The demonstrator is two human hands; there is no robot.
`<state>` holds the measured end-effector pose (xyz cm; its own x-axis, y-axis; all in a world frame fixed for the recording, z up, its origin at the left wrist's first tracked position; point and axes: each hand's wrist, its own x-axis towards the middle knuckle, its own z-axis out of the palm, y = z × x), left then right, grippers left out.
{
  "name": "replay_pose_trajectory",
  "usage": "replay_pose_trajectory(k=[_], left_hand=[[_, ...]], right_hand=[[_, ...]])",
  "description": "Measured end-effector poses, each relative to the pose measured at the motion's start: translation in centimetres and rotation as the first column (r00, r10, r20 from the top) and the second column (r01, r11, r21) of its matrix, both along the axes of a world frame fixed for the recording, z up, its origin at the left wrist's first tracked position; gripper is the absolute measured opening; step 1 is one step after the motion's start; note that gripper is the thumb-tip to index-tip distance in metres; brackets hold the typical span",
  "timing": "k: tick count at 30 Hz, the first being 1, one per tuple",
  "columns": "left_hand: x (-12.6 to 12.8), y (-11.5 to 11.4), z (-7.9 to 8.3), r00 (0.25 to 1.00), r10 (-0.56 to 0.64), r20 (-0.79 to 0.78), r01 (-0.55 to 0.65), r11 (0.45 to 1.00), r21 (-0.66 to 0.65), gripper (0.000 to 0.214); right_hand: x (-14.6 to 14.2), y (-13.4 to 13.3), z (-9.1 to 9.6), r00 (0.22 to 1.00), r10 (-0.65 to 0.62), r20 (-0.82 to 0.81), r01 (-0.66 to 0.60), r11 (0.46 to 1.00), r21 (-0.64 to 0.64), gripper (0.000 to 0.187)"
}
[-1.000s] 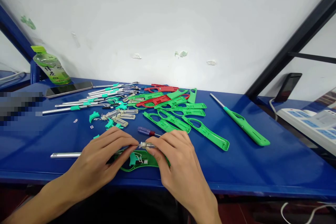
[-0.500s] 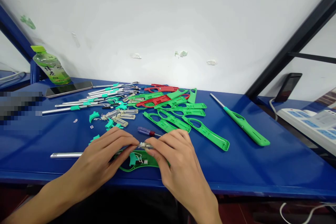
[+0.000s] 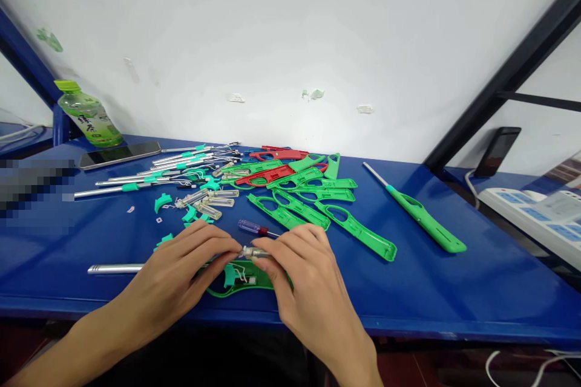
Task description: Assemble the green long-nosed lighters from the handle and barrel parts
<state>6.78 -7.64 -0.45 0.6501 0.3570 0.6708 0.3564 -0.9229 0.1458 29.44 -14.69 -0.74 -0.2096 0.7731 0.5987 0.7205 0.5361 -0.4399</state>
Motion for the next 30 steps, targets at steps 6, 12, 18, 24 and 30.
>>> replay_pose_trajectory(k=[6,12,18,24,30], left_hand=[[-1.1,0.8,0.5,0.996,0.015,-0.084,-0.018,1.0,-0.026,0.02],[-3.6,0.7,3.0,0.985,0.042,-0.165,-0.067,0.987,-0.146,0.023],[-3.9,0.2,2.8,0.978,0.017,-0.208,-0.051,0.986,-0.161,0.018],[-3.6,0.4,1.3,0.957,0.025,-0.288,-0.085,0.977,-0.194,0.019],[-3.4,0.3,1.4,0.956,0.004,-0.294,-0.06,0.982,-0.179,0.018]], right_hand=[[0.0,0.0,-0.1,0.998,-0.064,-0.023,0.063,0.997,-0.039,0.012],[-0.2,-0.2,0.4,0.997,-0.06,-0.045,0.056,0.994,-0.089,0.012],[-0.2,-0.3,0.5,0.996,-0.075,-0.055,0.067,0.988,-0.136,0.017],[-0.2,-0.3,0.4,0.996,-0.078,-0.053,0.069,0.987,-0.147,0.018],[-0.2,-0.2,0.2,0.995,-0.095,-0.022,0.091,0.987,-0.13,0.018]])
